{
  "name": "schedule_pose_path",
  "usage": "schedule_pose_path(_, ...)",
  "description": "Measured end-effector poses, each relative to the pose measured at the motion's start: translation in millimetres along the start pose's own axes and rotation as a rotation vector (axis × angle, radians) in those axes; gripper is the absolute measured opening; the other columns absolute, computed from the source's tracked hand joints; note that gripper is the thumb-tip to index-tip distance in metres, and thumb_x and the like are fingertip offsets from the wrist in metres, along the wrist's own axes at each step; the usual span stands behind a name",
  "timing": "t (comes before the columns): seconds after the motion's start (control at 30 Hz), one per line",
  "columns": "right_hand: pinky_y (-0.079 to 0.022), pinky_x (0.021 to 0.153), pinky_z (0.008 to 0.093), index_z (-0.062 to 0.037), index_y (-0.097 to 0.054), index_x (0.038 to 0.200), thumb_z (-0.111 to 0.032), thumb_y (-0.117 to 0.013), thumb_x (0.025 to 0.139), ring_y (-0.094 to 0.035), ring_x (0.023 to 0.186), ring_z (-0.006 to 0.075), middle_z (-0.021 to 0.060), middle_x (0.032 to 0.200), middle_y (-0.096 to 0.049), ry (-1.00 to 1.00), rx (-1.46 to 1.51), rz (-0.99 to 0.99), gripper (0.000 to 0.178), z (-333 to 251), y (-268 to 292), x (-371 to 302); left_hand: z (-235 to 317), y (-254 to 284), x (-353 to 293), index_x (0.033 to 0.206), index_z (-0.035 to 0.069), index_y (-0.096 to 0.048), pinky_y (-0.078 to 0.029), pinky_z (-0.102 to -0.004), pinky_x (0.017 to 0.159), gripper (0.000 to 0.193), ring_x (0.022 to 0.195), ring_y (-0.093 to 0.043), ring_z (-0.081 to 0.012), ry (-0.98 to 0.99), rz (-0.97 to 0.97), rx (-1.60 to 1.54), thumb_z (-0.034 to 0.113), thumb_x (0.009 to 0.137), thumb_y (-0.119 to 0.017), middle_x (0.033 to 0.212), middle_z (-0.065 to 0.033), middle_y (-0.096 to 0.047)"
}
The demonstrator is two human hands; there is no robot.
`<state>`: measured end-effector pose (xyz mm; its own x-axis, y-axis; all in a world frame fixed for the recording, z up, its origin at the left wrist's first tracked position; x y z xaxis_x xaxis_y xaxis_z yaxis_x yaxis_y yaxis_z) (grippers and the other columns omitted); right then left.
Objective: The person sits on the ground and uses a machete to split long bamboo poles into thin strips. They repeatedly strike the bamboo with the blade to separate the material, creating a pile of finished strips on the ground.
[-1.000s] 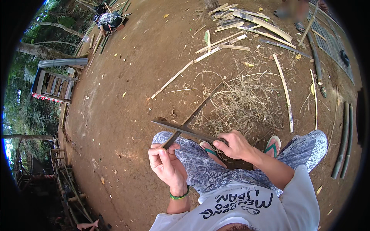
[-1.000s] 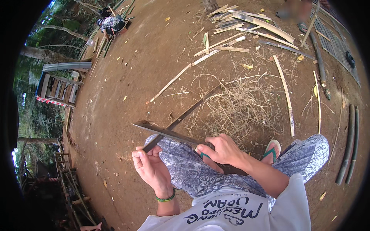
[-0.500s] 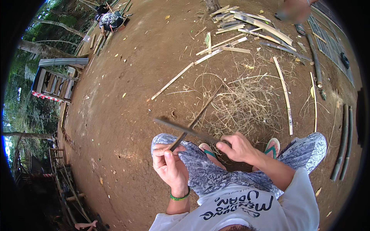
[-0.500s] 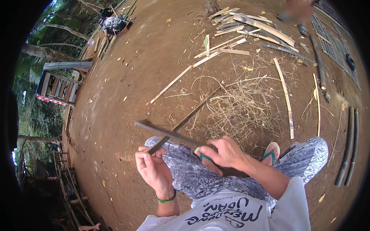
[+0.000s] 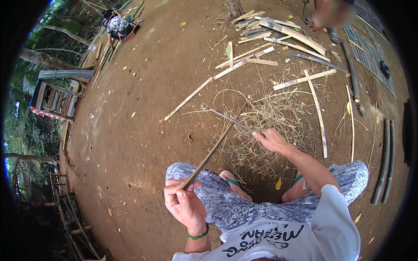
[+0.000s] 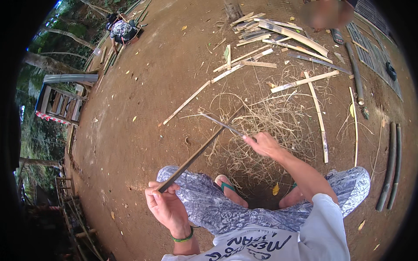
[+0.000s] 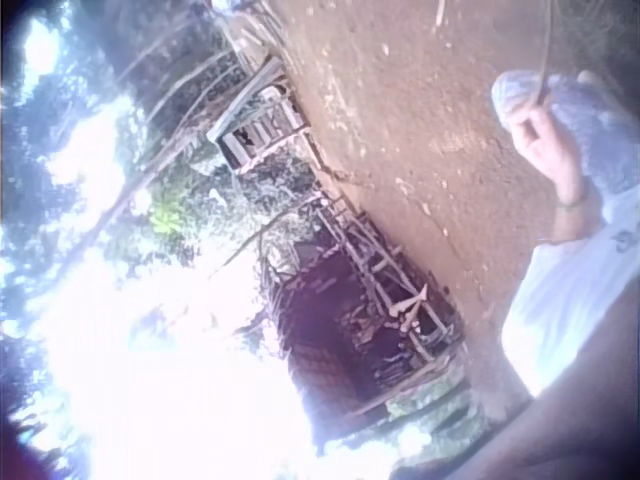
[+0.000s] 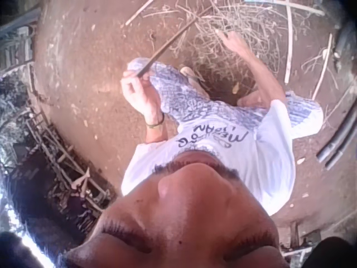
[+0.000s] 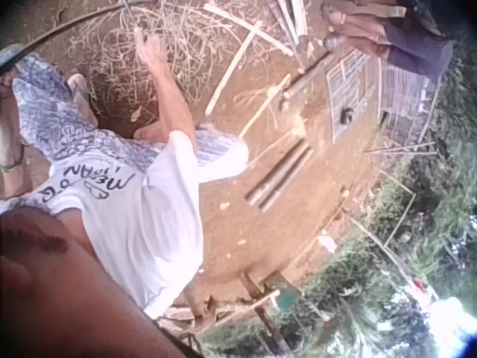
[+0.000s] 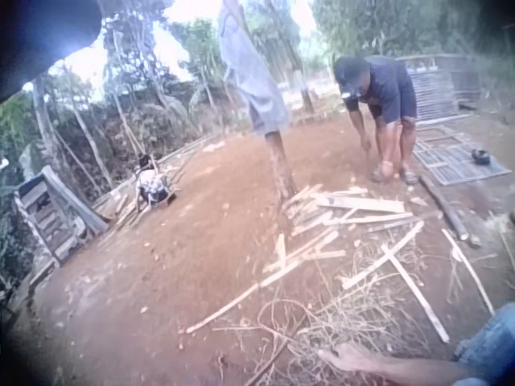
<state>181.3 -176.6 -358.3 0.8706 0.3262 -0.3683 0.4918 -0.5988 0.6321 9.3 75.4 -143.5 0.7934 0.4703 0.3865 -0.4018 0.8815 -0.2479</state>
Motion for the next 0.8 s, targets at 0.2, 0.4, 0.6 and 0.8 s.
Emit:
schedule_pose_path(0.2, -0.045, 0.051, 0.0453, 0.0013, -0.071, 0.077, -0.059, -0.050, 0.097, -0.055, 0.050, 0.0251, 0.0121, 0.052, -0.055, 0.084, 0.129, 0.007, 0.067, 13, -2, 24, 1, -2, 15, 0.089, 0.004, -0.047, -0.055, -0.0305, 0.075, 0.028, 0.079, -0.064, -0.0181, 0.023, 0.065, 0.025, 0.026, 0.106, -0.049, 0.090, -0.0072, -0.051)
schedule_pose_path(0.4, -0.046, 0.049, 0.0432, 0.0010, -0.070, 0.078, -0.063, -0.047, 0.097, -0.053, 0.048, 0.0231, 0.0104, 0.052, -0.054, 0.527, 0.121, 0.078, 0.071, -22, -8, 14, 1, 7, 16, 0.092, 0.005, -0.047, -0.053, -0.0313, 0.073, 0.029, 0.077, -0.062, -0.0183, -0.010, 0.064, 0.086, 0.030, 0.106, -0.049, 0.089, -0.0063, -0.048)
schedule_pose_path(0.6, -0.041, 0.043, 0.0394, -0.0029, -0.068, 0.073, -0.062, -0.046, 0.098, -0.048, 0.047, 0.0172, 0.0034, 0.052, -0.050, -0.014, 0.036, -0.071, 0.068, 46, 6, 63, 3, 1, 19, 0.092, 0.006, -0.048, -0.051, -0.0303, 0.069, 0.032, 0.074, -0.059, -0.0181, -0.001, 0.083, 0.124, 0.036, 0.104, -0.051, 0.086, -0.0061, -0.046)
schedule_pose_path(0.8, -0.037, 0.042, 0.0367, -0.0068, -0.066, 0.071, -0.064, -0.046, 0.098, -0.044, 0.045, 0.0160, 0.0017, 0.051, -0.047, -0.061, 0.106, -0.150, 0.066, 55, 0, 64, 2, 1, 19, 0.100, 0.002, -0.050, -0.053, -0.0334, 0.065, 0.038, 0.073, -0.060, -0.0217, 0.007, 0.072, 0.121, 0.038, 0.097, -0.063, 0.089, -0.0085, -0.046)
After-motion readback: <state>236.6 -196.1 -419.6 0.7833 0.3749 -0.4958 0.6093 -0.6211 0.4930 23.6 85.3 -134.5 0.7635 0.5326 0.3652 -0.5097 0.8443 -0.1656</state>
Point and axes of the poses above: each hand's wrist, its own x-axis towards the middle knuckle, its own y-axis out of the back of the hand, z = x × y, the point moved 3 cm from there along x, towards the middle knuckle
